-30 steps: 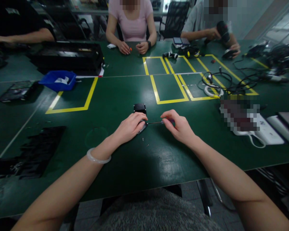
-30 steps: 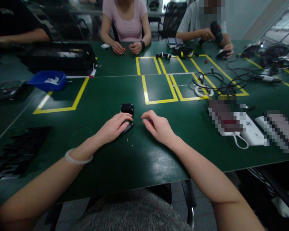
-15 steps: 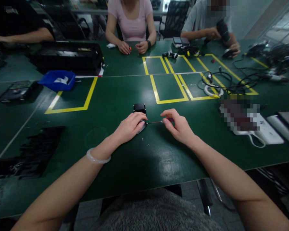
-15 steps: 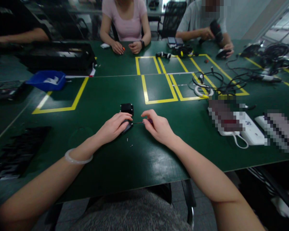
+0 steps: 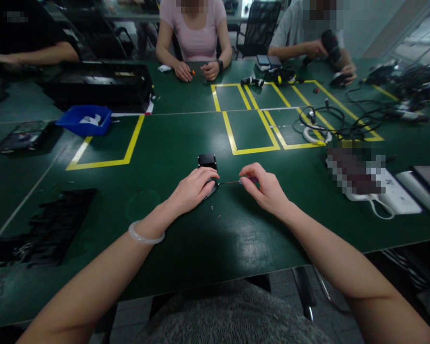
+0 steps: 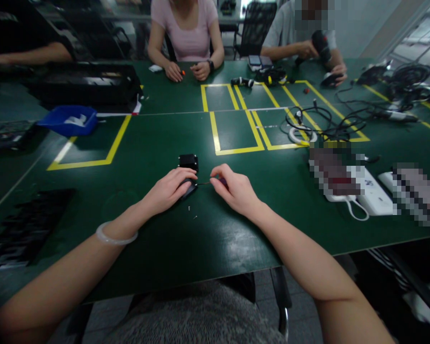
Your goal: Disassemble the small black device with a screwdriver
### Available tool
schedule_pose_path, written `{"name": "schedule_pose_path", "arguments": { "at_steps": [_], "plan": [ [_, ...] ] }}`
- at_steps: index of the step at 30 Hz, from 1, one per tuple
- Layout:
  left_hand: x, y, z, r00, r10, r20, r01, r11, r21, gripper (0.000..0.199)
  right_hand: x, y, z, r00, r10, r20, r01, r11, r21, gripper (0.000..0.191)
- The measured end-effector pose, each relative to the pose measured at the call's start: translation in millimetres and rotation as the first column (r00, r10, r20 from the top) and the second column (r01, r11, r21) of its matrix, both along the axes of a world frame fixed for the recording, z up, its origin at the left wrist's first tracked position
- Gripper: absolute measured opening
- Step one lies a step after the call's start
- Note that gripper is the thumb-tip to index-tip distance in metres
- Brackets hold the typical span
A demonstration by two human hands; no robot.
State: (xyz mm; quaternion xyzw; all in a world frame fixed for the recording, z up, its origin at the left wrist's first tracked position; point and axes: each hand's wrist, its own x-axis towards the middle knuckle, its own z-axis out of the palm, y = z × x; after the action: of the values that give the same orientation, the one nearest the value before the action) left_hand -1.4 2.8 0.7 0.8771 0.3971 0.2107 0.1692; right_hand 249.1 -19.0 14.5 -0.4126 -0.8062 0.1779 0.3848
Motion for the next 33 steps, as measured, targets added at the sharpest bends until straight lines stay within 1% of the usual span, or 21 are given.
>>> {"name": "schedule_pose_path", "arguments": {
  "at_steps": [3,5,10,18,25,33],
  "plan": [
    [0.5,-0.1,0.9,1.000,0.001,0.002,-0.001,1.000,-0.008,0.026,0.0,0.2,0.1,1.000,-0.010,0.002,0.010,1.000,-0.023,0.014],
    [0.8,0.1,1.0,1.000,0.001,0.001,-0.001,1.000,-0.010,0.026,-0.3,0.0,0.0,1.000,-0.014,-0.012,0.013,1.000,-0.019,0.012],
    [0.9,0.4,0.2,1.000,-0.007,-0.009,0.007,1.000,-0.003,0.026,-0.3,-0.6,0.4,1.000,-0.007,-0.011,0.007,1.000,0.011,0.015],
    [0.0,0.6,-1.7,1.000,-0.010,0.000,0.010,1.000,0.004,0.026,-0.3,-0.2,0.5,1.000,0.000,-0.005,0.000,1.000,-0.004,0.013],
    [1.1,-0.5,0.9,1.000,0.001,-0.002,-0.001,1.000,-0.003,0.026,0.1,-0.2,-0.2,0.999,0.030,0.010,-0.030,1.000,-0.009,0.014],
    [1.0,-0.7,1.0,1.000,0.007,-0.008,-0.007,1.000,-0.005,0.026,0.0,0.0,-0.4,1.000,0.008,-0.005,-0.008,1.000,-0.009,0.015]
  ]
}}
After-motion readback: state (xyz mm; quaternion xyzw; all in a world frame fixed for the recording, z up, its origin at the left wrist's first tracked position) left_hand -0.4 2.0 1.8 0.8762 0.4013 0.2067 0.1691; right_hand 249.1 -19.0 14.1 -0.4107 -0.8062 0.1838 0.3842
